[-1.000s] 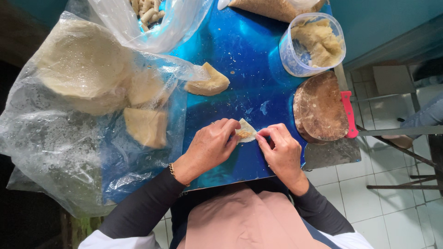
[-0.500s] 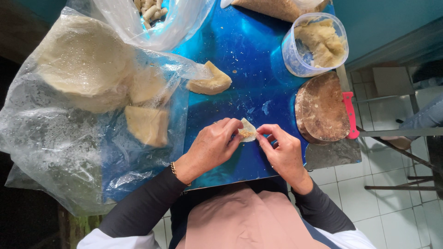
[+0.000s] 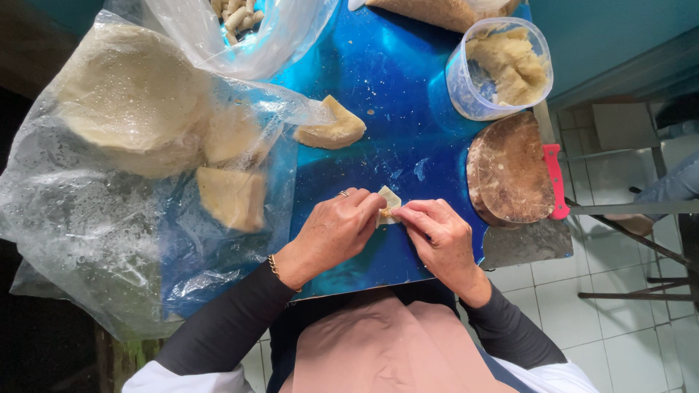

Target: The person sits at a table and wraps filled pastries. They take a thin dough wrapper, spoon brown filling from a bag onto it, fold the wrapper over into a triangle, pinch the edges closed, and place the finished piece into a plastic bag with other completed pieces.

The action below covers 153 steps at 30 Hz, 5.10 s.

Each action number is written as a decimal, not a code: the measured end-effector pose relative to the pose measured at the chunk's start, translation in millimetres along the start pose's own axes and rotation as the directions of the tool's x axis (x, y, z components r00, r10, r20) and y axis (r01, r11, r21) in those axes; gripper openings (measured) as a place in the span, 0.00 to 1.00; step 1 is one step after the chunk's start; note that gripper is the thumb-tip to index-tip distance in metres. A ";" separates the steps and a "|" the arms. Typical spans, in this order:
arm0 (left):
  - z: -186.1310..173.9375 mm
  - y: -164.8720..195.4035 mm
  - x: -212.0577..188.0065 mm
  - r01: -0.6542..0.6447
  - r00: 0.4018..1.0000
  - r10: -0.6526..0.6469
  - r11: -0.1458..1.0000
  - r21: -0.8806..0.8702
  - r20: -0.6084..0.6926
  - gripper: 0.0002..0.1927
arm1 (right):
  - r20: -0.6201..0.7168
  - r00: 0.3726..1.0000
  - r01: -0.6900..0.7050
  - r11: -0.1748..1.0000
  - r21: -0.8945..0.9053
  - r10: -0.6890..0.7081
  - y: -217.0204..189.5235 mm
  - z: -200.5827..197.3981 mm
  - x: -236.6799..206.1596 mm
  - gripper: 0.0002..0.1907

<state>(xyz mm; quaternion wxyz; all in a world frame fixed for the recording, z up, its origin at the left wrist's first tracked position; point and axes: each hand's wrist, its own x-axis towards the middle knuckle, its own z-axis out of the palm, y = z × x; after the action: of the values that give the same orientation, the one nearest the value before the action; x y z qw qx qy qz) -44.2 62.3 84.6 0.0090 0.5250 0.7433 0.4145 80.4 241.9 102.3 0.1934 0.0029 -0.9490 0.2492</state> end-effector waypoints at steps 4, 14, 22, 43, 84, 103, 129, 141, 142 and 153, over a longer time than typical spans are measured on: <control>0.4 -0.6 2.9 -0.042 0.999 0.042 0.999 0.010 -0.003 0.07 | 0.013 1.000 0.024 1.000 -0.001 -0.024 3.7 -1.3 2.2 0.12; 5.9 -3.2 5.7 -0.079 0.995 0.077 0.996 0.032 0.058 0.05 | 0.079 0.973 0.222 0.970 -0.103 -0.215 6.9 -12.3 17.1 0.15; 10.3 -2.4 6.3 0.043 0.999 -0.044 0.994 -0.101 -0.006 0.04 | 0.116 0.949 0.309 0.941 -0.135 -0.294 12.8 -12.9 23.4 0.11; 13.6 -5.7 13.4 0.212 0.976 -0.219 0.960 -0.180 -0.016 0.05 | 0.099 0.948 0.313 0.941 -0.131 -0.302 -2.2 -13.6 25.8 0.11; 9.9 -5.6 7.5 0.159 0.979 -0.179 0.970 -0.181 -0.099 0.05 | 0.132 0.980 -0.164 0.976 0.139 0.146 16.9 3.7 32.0 0.07; 20.5 -4.6 14.8 0.267 0.961 -0.275 0.943 -0.201 -0.014 0.02 | -0.016 0.987 0.157 0.982 -0.102 -0.159 1.9 0.5 17.9 0.08; 8.7 -4.7 10.3 0.023 0.995 -0.030 0.996 -0.083 -0.093 0.06 | 0.026 0.986 0.167 0.963 -0.212 -0.165 3.1 -1.9 26.9 0.09; 16.6 -5.4 13.3 0.071 0.992 -0.077 0.996 -0.061 -0.102 0.06 | 0.022 0.977 0.211 0.936 -0.281 -0.213 -0.5 -10.4 29.1 0.12; 16.8 -6.5 13.5 0.076 0.992 -0.081 0.996 -0.047 -0.102 0.04 | 0.020 0.977 0.209 0.933 -0.292 -0.212 -1.3 -10.6 30.3 0.12; 8.2 -24.9 3.4 0.255 0.948 -0.304 0.906 -0.338 -0.099 0.10 | 0.079 0.952 0.306 0.932 -0.196 -0.296 -25.4 -13.1 59.0 0.12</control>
<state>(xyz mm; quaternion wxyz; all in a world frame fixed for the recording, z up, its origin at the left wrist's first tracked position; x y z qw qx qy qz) -61.3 67.3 65.1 0.0979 0.3717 0.7320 0.5626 33.2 231.2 146.5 0.2058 0.1343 -0.9623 0.1170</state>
